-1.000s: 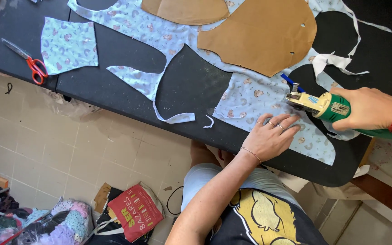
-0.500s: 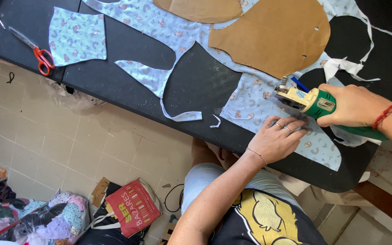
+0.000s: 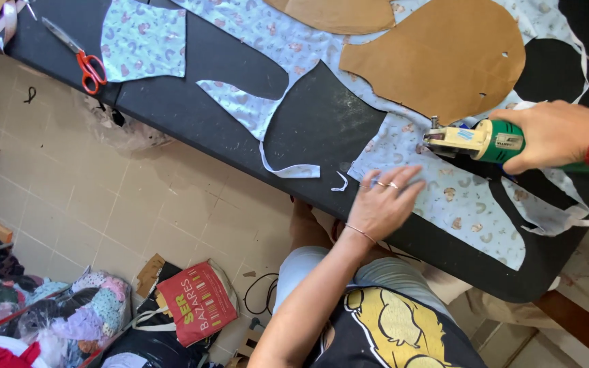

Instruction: Tracing patterns onto fabric with a pen and cutting them out using an electric rotary cutter

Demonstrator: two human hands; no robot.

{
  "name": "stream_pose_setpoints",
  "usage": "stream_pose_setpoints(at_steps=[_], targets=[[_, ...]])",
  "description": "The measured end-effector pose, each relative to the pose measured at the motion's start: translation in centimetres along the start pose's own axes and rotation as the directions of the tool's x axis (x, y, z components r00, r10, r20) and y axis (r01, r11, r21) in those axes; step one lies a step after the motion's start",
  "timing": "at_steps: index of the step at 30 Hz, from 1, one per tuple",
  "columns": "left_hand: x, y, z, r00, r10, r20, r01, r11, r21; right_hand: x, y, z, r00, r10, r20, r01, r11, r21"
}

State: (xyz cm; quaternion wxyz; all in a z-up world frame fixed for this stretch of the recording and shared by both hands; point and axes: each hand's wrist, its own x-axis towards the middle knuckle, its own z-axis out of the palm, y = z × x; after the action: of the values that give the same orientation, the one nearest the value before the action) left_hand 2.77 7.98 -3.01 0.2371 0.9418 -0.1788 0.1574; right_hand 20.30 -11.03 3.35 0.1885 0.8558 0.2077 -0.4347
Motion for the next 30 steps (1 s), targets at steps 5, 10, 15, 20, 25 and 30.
stream_pose_setpoints(at_steps=[5,10,15,20,25,30], targets=[[-0.1,-1.2,-2.0,0.991,-0.042,-0.125,0.055,0.993,0.108,0.3,-0.7,-1.7,0.999,-0.02,0.035,0.021,0.998,-0.053],[0.0,-1.2,-2.1,0.988,-0.037,-0.147,0.05,0.995,0.091,0.4,-1.2,-2.5,0.998,-0.037,0.053,0.042,0.996,-0.084],[-0.1,-1.4,-2.0,0.989,-0.04,-0.144,0.05,0.996,0.069,0.6,-1.8,-2.5,0.996,-0.061,0.063,0.067,0.992,-0.108],[0.0,-1.4,-2.1,0.988,-0.047,-0.149,0.059,0.995,0.077,0.1,-2.6,-2.3,0.997,-0.062,0.039,0.064,0.997,-0.051],[0.0,-1.4,-2.1,0.987,-0.057,-0.15,0.067,0.996,0.063,-0.4,-3.3,-2.0,0.998,-0.056,0.027,0.055,0.998,0.017],[0.1,-1.4,-2.2,0.985,-0.056,-0.166,0.065,0.997,0.052,-1.8,-4.8,-2.4,1.0,-0.023,0.015,0.021,0.995,0.099]])
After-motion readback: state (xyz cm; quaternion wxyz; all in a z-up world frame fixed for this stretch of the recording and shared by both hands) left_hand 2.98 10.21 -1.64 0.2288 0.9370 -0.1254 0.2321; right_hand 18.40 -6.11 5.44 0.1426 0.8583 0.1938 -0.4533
